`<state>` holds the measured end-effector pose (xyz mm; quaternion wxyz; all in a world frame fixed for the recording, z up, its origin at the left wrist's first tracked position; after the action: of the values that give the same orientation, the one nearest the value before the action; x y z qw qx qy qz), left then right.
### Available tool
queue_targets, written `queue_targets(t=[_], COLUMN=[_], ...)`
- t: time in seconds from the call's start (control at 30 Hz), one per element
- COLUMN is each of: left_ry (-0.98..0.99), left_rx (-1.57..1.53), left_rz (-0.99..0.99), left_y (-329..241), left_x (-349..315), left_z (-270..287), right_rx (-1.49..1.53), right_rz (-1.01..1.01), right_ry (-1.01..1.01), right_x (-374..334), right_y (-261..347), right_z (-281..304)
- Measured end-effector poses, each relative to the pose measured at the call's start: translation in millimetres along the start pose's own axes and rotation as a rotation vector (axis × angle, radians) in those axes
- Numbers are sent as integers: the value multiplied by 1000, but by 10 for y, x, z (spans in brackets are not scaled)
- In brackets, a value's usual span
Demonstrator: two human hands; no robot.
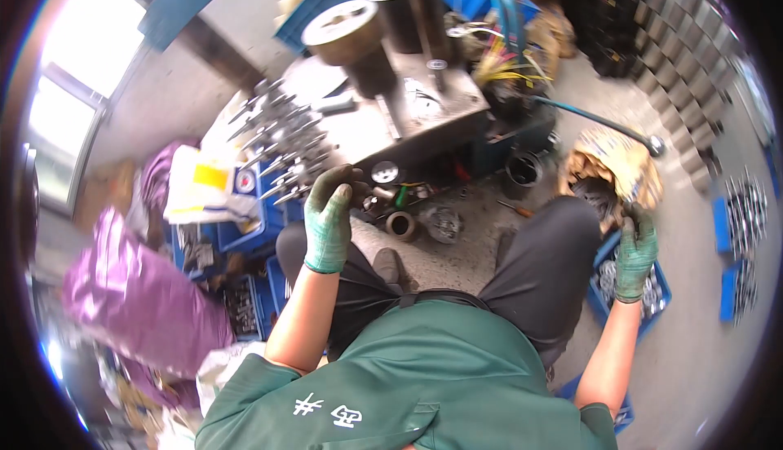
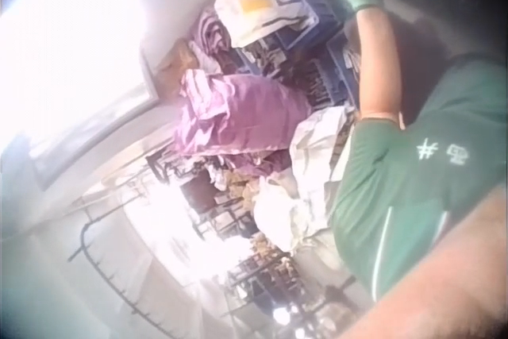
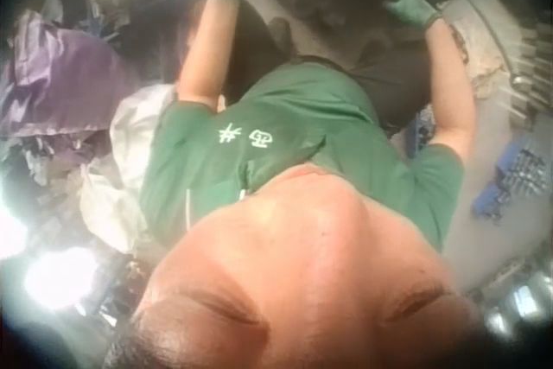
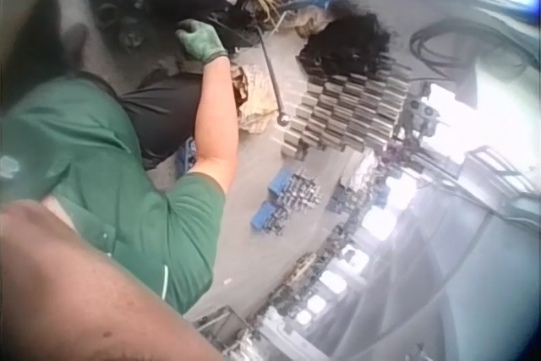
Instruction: The person assembles metal components using a handheld tool and a mechanical press, inserting metal rods and rings into the machine and then placing the finished assemblies into a blue bin.
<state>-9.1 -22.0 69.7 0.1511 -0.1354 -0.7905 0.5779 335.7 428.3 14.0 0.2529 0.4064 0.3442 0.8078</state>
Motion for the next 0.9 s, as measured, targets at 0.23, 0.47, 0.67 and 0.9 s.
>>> queue_targets(t=[0.23,0.47,0.67,0.9], left_ry=[-611,-640,-618,-193], left_rx=[-525,-640,-425,896], left_rz=[278,435,333,-552], left_y=[248,313,306,-72], left_x=[-274,189,433,213], left_z=[1280,1432,1374,459], right_rx=[56,-132,-136,-167], right_rz=[673,424,300,310], right_ry=[687,1377,1421,1346], right_x=[878,644,705,753], right_y=[2312,1537,1248,1271], right_z=[-2068,-3027,-3052,-2948])
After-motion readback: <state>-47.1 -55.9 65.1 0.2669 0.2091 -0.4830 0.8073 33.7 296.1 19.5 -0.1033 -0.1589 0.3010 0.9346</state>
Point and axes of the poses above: each hand's wrist, its own x-axis towards the middle knuckle, its own z-axis out of the back of the hand, y = z × x, the point moved 5 cm from there along x, towards the middle knuckle, and after that the axes turned 3 degrees about z, right-handed, at the moved point
